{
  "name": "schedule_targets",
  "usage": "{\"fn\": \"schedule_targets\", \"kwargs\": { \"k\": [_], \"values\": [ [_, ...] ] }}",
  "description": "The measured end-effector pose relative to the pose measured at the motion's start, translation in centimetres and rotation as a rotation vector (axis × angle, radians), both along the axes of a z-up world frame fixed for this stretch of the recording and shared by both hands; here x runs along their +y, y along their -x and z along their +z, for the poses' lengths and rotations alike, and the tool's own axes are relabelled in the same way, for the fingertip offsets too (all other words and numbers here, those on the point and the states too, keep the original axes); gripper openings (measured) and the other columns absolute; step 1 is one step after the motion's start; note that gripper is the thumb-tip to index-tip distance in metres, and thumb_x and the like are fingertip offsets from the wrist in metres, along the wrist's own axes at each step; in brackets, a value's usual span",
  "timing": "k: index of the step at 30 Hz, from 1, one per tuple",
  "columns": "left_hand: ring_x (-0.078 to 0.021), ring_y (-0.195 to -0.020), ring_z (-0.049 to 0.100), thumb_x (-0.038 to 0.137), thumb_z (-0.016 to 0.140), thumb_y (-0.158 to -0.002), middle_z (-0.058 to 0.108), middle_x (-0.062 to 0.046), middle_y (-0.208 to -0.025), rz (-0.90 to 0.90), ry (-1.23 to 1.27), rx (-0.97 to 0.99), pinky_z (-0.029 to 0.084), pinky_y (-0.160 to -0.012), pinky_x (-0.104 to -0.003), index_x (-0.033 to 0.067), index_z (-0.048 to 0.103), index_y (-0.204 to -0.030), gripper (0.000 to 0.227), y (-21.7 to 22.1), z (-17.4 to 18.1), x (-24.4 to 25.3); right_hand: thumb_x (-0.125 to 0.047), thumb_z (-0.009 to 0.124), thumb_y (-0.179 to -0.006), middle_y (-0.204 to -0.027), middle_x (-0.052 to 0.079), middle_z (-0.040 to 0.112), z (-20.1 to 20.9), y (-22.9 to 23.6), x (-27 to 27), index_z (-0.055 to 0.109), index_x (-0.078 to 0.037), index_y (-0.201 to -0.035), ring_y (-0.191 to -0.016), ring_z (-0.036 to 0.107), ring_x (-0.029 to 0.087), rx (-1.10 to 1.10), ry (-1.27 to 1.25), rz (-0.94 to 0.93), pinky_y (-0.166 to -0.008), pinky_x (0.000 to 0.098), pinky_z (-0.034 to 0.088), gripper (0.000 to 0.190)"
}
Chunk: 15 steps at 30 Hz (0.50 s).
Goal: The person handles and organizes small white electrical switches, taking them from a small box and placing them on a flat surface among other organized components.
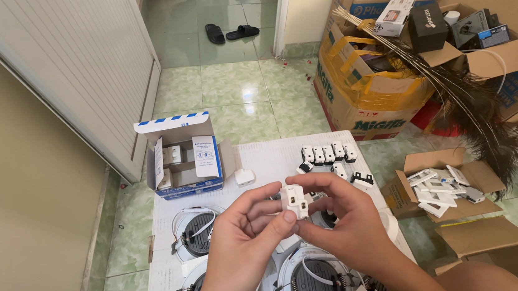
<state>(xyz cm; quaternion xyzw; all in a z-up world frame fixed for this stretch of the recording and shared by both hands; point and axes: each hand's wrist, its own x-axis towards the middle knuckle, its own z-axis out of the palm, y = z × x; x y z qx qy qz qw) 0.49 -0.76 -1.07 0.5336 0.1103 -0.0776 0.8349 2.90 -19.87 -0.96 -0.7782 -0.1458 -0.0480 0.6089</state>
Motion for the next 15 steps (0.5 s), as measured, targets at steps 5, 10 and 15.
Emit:
{"fn": "schedule_targets", "kwargs": {
  "k": [5,10,15],
  "values": [
    [-0.0233,-0.092,0.085,0.004,0.089,-0.085,0.085,-0.02,-0.109,-0.006,0.007,0.005,0.075,-0.091,-0.041,0.001,0.081,-0.143,0.059,0.0,0.2,0.0,-0.004,0.097,-0.08,-0.122,0.003,0.079,-0.1,0.2,0.1,0.082,-0.014,-0.131,-0.111,0.071,0.014,-0.021,-0.002,-0.011,-0.079,0.0283,0.068,0.054],
    [-0.016,-0.079,0.086,0.015,0.091,-0.086,0.094,-0.011,-0.113,0.003,-0.197,-0.018,0.063,-0.072,-0.03,0.0104,0.089,-0.136,0.05,0.2,0.8,0.2,-0.003,0.094,-0.081,-0.115,0.004,0.076,0.0,0.2,0.3,0.082,-0.014,-0.131,-0.102,0.068,0.011,-0.03,0.011,-0.037,-0.078,0.027,0.07,0.052],
    [-0.0204,-0.08,0.085,0.014,0.091,-0.086,0.089,-0.013,-0.104,0.021,-0.135,-0.081,0.076,-0.08,-0.037,0.0018,0.089,-0.13,0.046,0.0,0.3,0.1,-0.004,0.092,-0.081,-0.121,0.003,0.079,0.2,0.2,0.5,0.08,-0.013,-0.131,-0.097,0.074,0.011,-0.093,0.052,-0.029,-0.076,0.0272,0.07,0.052]
  ]
}}
